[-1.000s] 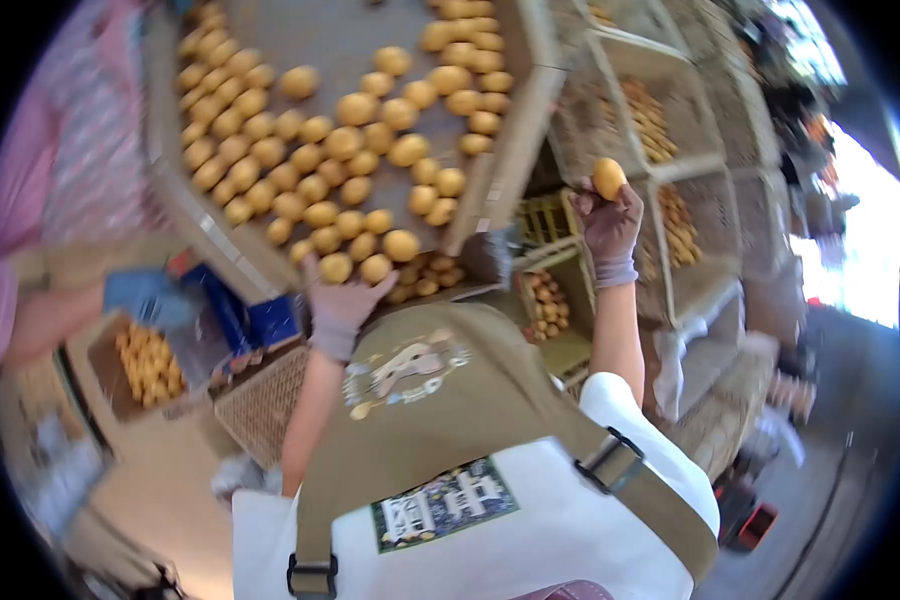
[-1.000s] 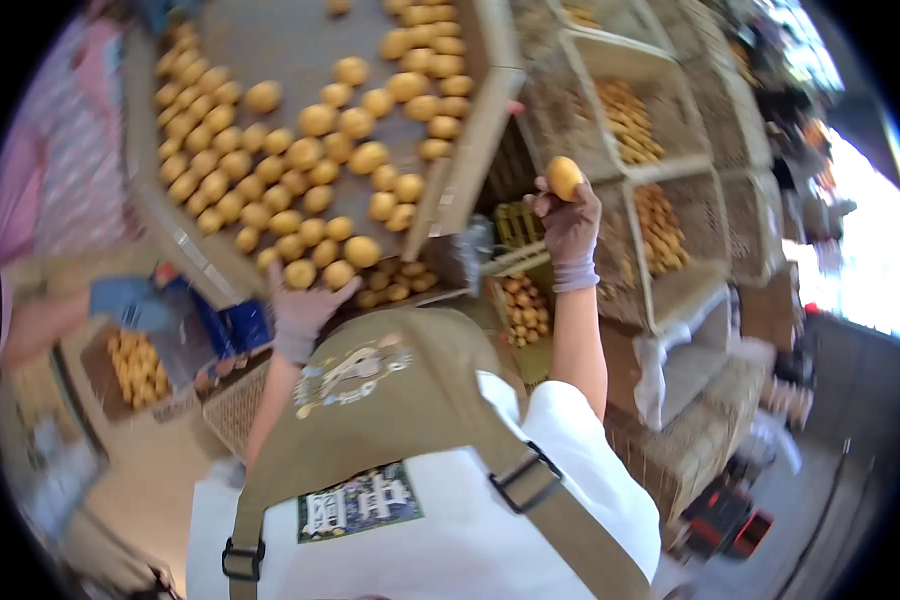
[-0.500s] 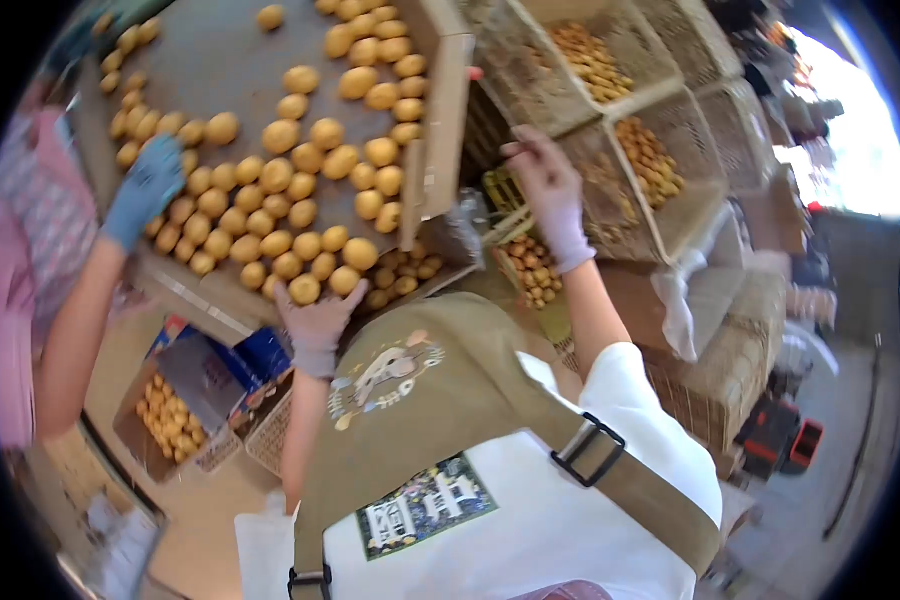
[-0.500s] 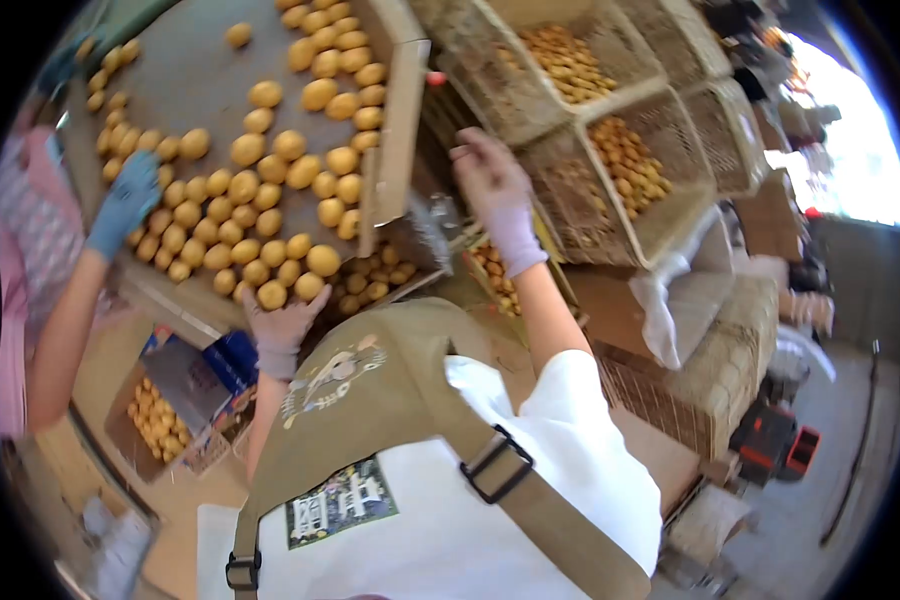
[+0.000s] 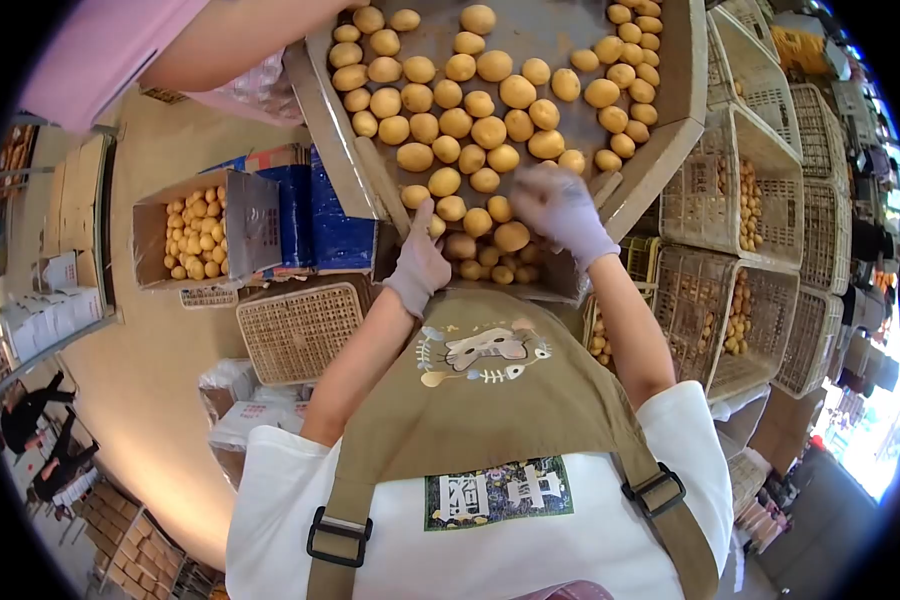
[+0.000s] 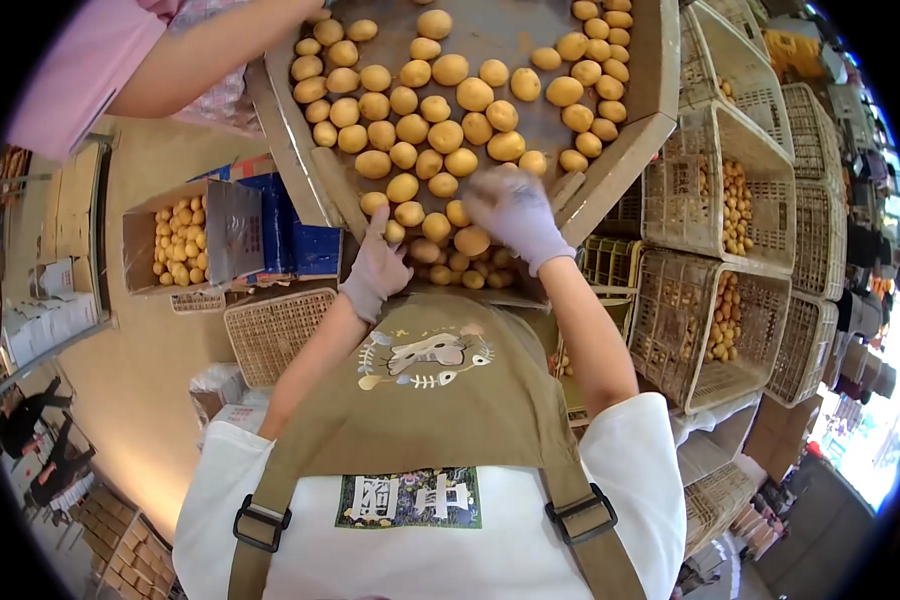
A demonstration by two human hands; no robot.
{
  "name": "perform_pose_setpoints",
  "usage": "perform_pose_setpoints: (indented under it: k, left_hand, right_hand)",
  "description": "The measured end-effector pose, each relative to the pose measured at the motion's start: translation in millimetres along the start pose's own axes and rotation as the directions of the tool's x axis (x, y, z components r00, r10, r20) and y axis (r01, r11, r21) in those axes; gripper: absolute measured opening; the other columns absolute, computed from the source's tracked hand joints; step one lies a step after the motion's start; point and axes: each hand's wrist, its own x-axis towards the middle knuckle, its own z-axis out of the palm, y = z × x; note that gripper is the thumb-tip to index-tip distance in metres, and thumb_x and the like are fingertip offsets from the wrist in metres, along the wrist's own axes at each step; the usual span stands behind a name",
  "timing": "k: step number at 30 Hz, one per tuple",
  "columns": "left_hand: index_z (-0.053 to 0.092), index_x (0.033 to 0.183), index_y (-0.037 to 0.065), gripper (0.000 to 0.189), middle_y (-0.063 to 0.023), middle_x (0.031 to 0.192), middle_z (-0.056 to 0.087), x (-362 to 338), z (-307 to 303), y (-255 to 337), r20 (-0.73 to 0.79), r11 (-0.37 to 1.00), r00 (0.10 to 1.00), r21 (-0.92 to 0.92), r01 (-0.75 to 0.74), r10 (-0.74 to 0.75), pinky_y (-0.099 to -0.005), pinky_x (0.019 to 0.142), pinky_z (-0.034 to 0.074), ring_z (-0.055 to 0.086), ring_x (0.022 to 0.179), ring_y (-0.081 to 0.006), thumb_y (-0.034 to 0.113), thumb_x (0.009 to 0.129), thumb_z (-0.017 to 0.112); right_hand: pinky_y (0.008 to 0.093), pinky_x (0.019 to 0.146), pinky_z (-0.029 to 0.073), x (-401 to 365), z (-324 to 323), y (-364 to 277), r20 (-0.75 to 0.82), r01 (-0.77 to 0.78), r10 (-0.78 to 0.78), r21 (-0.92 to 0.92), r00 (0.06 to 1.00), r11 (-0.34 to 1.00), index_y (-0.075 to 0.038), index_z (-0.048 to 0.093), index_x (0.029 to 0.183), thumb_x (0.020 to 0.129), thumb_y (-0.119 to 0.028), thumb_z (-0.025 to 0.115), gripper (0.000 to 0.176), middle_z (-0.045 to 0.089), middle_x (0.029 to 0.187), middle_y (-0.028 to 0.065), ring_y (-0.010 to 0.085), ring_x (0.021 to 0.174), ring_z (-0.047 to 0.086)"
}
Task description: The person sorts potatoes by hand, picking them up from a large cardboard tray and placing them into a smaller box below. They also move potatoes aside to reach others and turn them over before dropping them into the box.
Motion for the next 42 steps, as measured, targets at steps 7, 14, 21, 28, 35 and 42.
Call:
perform_pose_setpoints:
  k: [7, 14, 21, 28, 35, 42]
  left_hand:
    - [0.010, 0.157, 0.009, 0.106, -0.0103, 0.159, 0.031, 1, 16, 13, 0.286, 0.861, 0.955, -0.465, 0.205, -0.073, -0.0550, 0.122, 0.018, 0.029, 0.146, -0.0282, 0.057, 0.085, 0.071]
    - [0.015, 0.156, 0.013, 0.089, -0.0108, 0.161, 0.028, 11, 17, 12, 0.054, 0.950, 0.983, -0.253, 0.183, -0.175, -0.0672, 0.116, 0.015, 0.025, 0.148, -0.0340, 0.064, 0.091, 0.048]
    - [0.040, 0.145, 0.019, 0.058, -0.0047, 0.148, 0.044, 33, -42, -24, 0.083, 0.983, 0.987, 0.140, 0.122, -0.135, -0.0651, 0.115, 0.019, 0.032, 0.143, -0.0262, 0.049, 0.096, 0.052]
    - [0.037, 0.151, 0.026, 0.069, -0.0022, 0.156, 0.038, 5, 18, 12, -0.064, 0.883, 0.958, -0.409, 0.231, -0.280, -0.0679, 0.116, 0.013, 0.027, 0.148, -0.0282, 0.065, 0.095, 0.049]
    - [0.020, 0.159, 0.023, 0.095, -0.0094, 0.163, 0.022, 4, 20, 9, 0.013, 0.910, 0.976, -0.361, 0.206, -0.216, -0.0782, 0.110, 0.012, 0.015, 0.151, -0.0382, 0.081, 0.087, 0.043]
    - [0.022, 0.158, 0.018, 0.101, -0.0112, 0.163, 0.023, 8, 21, 10, 0.072, 0.911, 0.977, -0.353, 0.215, -0.203, -0.0736, 0.113, 0.018, 0.022, 0.149, -0.0411, 0.085, 0.084, 0.041]
  right_hand:
    - [0.0801, 0.109, 0.000, -17, 47, -3, 0.074, 0.095, -0.071, -0.411, 0.995, 0.907, -0.039, 0.045, 0.149, 0.078, -0.055, 0.069, 0.076, 0.027, 0.163, 0.0167, 0.0538, 0.150, -0.003]
    - [0.0763, 0.112, 0.002, -24, 37, -1, 0.151, 0.070, -0.013, -0.380, 0.988, 0.922, -0.041, 0.045, 0.149, 0.083, -0.054, 0.066, 0.070, 0.024, 0.163, 0.0171, 0.0544, 0.149, -0.002]
    - [0.0566, 0.117, 0.025, 2, 17, -2, -0.321, 0.032, 0.034, 0.200, 0.947, 0.979, -0.024, 0.066, 0.130, 0.084, -0.048, 0.065, 0.052, 0.053, 0.141, 0.0151, 0.0364, 0.135, 0.045]
    - [0.0498, 0.105, 0.038, 6, 17, 22, -0.221, 0.071, -0.120, -0.218, 0.968, 0.973, -0.018, 0.071, 0.120, 0.087, -0.039, 0.062, 0.039, 0.064, 0.125, 0.0118, 0.0341, 0.119, 0.056]
    - [0.0460, 0.085, 0.053, 46, 6, 3, -0.341, 0.001, -0.092, -0.258, 0.936, 0.966, -0.017, 0.069, 0.111, 0.092, -0.029, 0.056, 0.026, 0.066, 0.118, 0.0137, 0.0355, 0.103, 0.065]
    - [0.0445, 0.090, 0.052, 86, -25, 3, -0.333, -0.105, 0.019, -0.244, 0.943, 0.964, -0.022, 0.062, 0.127, 0.090, -0.030, 0.059, 0.039, 0.061, 0.121, 0.0169, 0.0355, 0.109, 0.063]
